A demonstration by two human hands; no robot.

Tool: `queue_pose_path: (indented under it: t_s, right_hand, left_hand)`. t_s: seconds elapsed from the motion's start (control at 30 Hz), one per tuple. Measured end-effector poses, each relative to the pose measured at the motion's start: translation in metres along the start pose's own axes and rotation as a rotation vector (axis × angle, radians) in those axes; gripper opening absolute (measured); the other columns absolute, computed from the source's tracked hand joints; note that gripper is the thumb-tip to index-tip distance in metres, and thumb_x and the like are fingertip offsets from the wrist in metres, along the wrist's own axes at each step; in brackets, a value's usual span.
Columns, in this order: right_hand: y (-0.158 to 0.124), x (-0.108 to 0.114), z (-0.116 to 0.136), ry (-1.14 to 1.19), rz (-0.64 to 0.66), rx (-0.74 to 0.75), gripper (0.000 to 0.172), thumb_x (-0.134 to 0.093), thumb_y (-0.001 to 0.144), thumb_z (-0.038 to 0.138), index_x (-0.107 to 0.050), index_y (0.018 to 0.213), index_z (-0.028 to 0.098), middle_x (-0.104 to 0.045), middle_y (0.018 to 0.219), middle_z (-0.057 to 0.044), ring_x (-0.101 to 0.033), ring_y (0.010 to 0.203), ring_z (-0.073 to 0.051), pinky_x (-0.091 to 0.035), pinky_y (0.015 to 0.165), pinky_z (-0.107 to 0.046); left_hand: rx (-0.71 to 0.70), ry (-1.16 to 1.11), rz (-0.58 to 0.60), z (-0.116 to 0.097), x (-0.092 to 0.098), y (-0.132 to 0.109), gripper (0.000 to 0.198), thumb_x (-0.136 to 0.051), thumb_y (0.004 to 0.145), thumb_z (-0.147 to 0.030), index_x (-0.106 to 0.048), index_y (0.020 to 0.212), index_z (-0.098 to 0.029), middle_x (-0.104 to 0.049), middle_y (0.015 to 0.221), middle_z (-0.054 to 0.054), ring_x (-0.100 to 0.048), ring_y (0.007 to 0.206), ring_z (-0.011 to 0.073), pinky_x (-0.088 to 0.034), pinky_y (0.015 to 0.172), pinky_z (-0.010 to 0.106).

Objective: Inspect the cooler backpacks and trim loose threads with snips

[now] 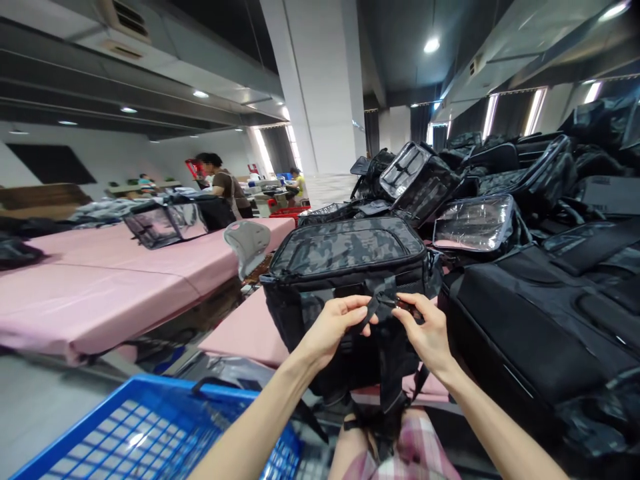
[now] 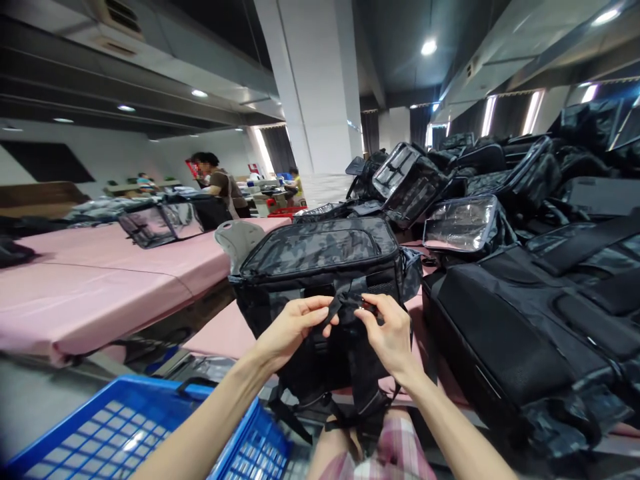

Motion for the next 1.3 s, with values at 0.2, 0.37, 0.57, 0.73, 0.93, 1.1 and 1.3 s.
queue_pose_path:
  t_s: [0.2,0.37,0.57,0.73,0.93,1.1,1.3]
  right_hand:
    - [0.005,-0.007,0.003,0.039,-0.016,0.018,0.015,-0.058,0.079,0.029,-0.064,0.091,0.023,-0.065,0.084,-0.002,-0.06,0.074,-0.016,-0.047,0.063,-0.028]
    - [0.004,-0.014,0.007,0.064,-0.007,0.039,0.014,-0.058,0.079,0.029,-0.064,0.091,0.023,-0.066,0.085,-0.003,-0.06,0.076,-0.016,-0.047,0.065,-0.029]
    - [0.004,-0.009,0.002,0.074,-0.072,-0.011,0.014,-0.056,0.08,0.032,-0.065,0.086,0.022,-0.066,0.083,-0.003,-0.06,0.076,-0.017,-0.048,0.066,-0.03]
    - [0.002,-0.018,0.009,0.069,0.01,0.022,0.015,-0.058,0.079,0.031,-0.066,0.09,0.023,-0.066,0.084,-0.003,-0.06,0.076,-0.017,-0.047,0.065,-0.03]
    - [0.003,-0.01,-0.011,0.097,-0.024,-0.138,0.016,-0.059,0.078,0.033,-0.066,0.085,0.022,-0.067,0.082,-0.002,-0.061,0.071,-0.016,-0.047,0.062,-0.028]
    - [-0.004,0.002,0.009,-0.039,-0.029,0.062,0.016,-0.057,0.081,0.029,-0.062,0.095,0.022,-0.066,0.084,-0.003,-0.06,0.074,-0.017,-0.047,0.066,-0.03]
    - [-0.004,-0.013,0.052,-0.286,0.075,0.315,0.015,-0.053,0.084,0.022,-0.061,0.096,0.02,-0.066,0.083,-0.005,-0.058,0.075,-0.018,-0.046,0.067,-0.032]
  left_hand:
    - [0.018,-0.087,0.049,0.006,0.004,-0.001,0.027,-0.068,0.068,-0.027,-0.068,0.09,-0.011,-0.062,0.069,0.003,-0.048,0.051,0.0063,-0.034,0.054,0.021]
    - [0.028,-0.121,0.095,0.007,0.001,-0.001,0.026,-0.068,0.068,-0.026,-0.068,0.09,-0.011,-0.061,0.068,0.003,-0.049,0.051,0.0058,-0.034,0.054,0.02]
    - [0.061,-0.113,0.087,0.009,0.003,-0.005,0.03,-0.07,0.066,-0.028,-0.068,0.089,-0.009,-0.06,0.066,0.003,-0.048,0.049,0.0062,-0.033,0.052,0.02]
    - [0.088,-0.106,0.102,0.011,0.006,-0.005,0.026,-0.07,0.066,-0.028,-0.068,0.084,-0.01,-0.06,0.067,0.003,-0.049,0.051,0.0064,-0.035,0.053,0.02]
    - [0.163,-0.117,-0.025,0.026,0.018,-0.005,0.029,-0.075,0.06,-0.03,-0.069,0.079,-0.009,-0.058,0.062,0.001,-0.051,0.054,0.0067,-0.038,0.057,0.021]
    - [-0.046,-0.204,-0.261,0.019,0.027,-0.01,0.024,-0.077,0.053,-0.02,-0.07,0.074,-0.013,-0.063,0.068,0.0,-0.053,0.063,0.0082,-0.041,0.067,0.022]
    - [-0.231,0.034,-0.385,0.006,0.024,-0.009,0.014,-0.07,0.06,-0.014,-0.069,0.074,-0.017,-0.063,0.076,0.0,-0.056,0.073,0.0128,-0.043,0.073,0.025]
Point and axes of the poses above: each hand's wrist, its own y-axis towards the middle knuckle, its own x-axis out of the back of the hand, z = x × y, the point moved 9 cm from there along y, towards the middle knuckle
